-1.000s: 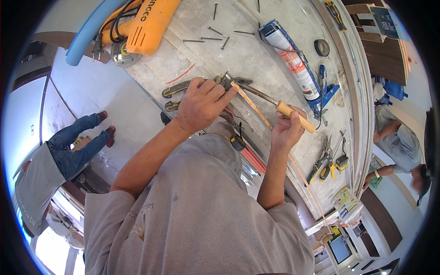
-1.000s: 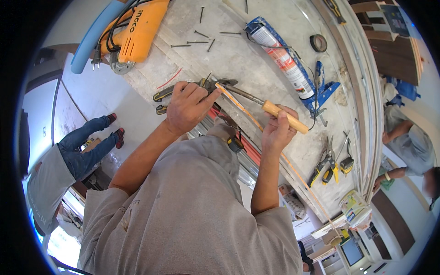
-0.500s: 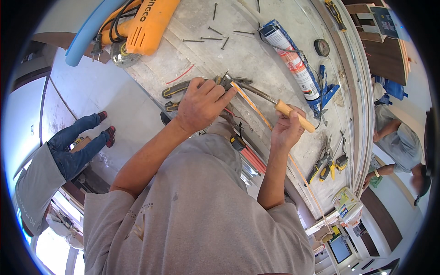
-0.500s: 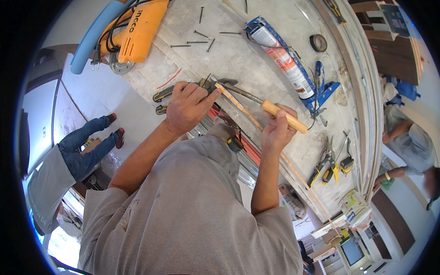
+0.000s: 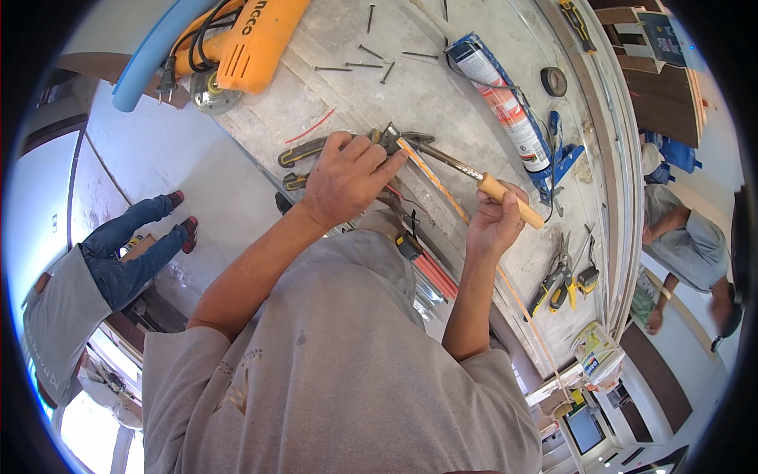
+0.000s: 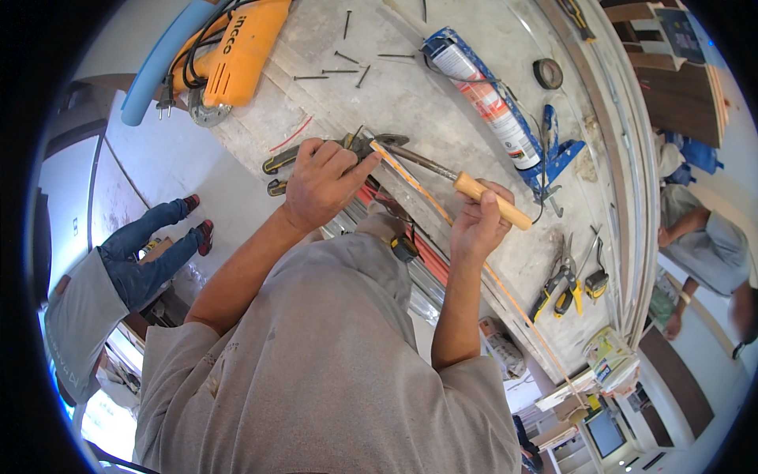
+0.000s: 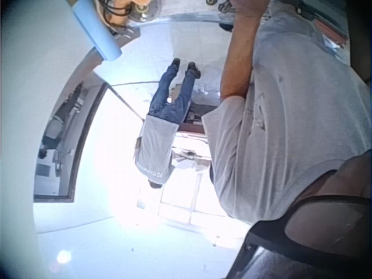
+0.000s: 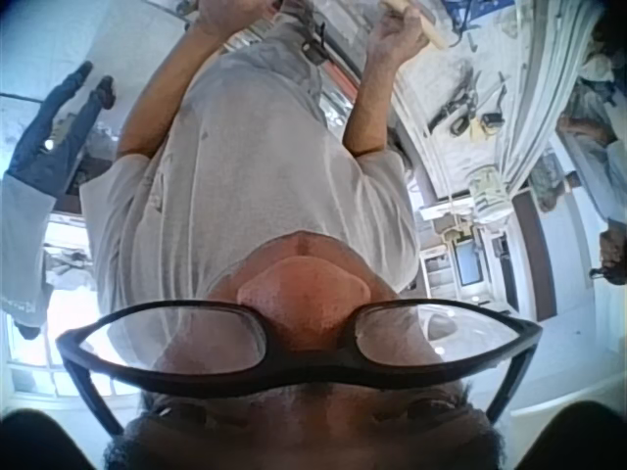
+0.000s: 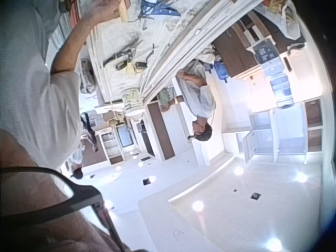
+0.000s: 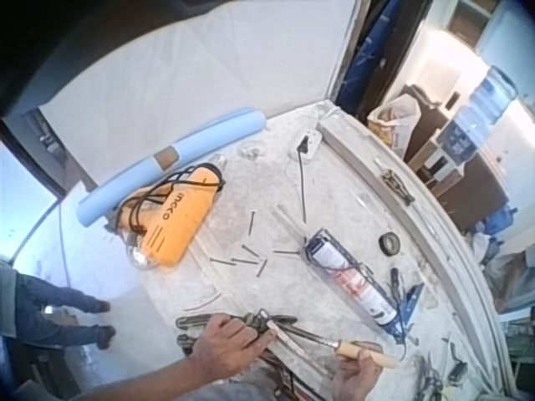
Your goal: The person solders wires onto the end of an LED light strip using a soldering iron.
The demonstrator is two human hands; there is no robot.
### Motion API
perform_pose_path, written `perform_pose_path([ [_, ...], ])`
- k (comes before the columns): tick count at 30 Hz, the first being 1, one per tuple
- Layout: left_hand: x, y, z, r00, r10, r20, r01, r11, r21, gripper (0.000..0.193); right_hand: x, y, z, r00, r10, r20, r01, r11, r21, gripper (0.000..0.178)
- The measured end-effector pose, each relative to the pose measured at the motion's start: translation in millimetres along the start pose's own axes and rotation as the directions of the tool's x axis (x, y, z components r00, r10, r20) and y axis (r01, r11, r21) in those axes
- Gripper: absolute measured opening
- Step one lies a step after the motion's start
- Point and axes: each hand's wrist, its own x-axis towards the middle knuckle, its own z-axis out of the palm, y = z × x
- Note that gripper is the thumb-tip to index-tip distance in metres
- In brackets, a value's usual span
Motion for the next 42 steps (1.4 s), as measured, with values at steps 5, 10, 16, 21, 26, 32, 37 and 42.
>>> perform_pose_path([
  [5,-0.5,0.7,0.7,1.0,0.0,-0.002,0.0,1.0,0.016,0.033,-0.7,0.5,-1.0,1.0,-0.008,0.023,0.008,1.0,-0.005,0.025],
  [10,0.1,1.2,-1.4,1.0,0.016,0.004,-0.016,0.999,0.031,0.033,-0.9,0.9,-1.4,0.999,-0.022,0.047,0.023,0.999,-0.026,0.024],
  [16,-1.1,1.1,-2.5,1.0,0.027,0.002,-0.027,0.998,0.053,0.035,-1.6,-0.2,2.2,0.999,-0.046,0.013,0.046,0.999,-0.029,0.026],
  [21,-0.8,-3.2,-10.4,0.988,-0.124,-0.097,0.116,0.99,-0.083,0.026,0.5,-3.5,-0.7,0.999,-0.027,-0.041,0.03,0.996,0.078,0.03],
  [26,-5.3,-20.1,-19.3,0.961,-0.263,-0.092,0.244,0.954,-0.173,0.027,-17.1,-8.9,8.8,0.992,-0.124,0.005,0.124,0.991,-0.046,0.032],
  [32,-3.8,-19.3,-21.0,0.969,-0.24,-0.05,0.23,0.96,-0.157,0.035,-24.9,-2.9,1.3,0.993,-0.116,0.013,0.116,0.99,-0.081,0.03],
  [37,-4.6,-18.3,-21.1,0.976,-0.211,-0.048,0.203,0.97,-0.13,0.04,-27.8,-4.4,7.7,0.987,-0.159,0.029,0.161,0.981,-0.11,0.029],
  [42,-5.0,-18.5,-20.3,0.978,-0.197,-0.066,0.188,0.974,-0.123,0.039,-29.9,-3.7,7.6,0.987,-0.159,0.026,0.16,0.981,-0.108,0.028],
])
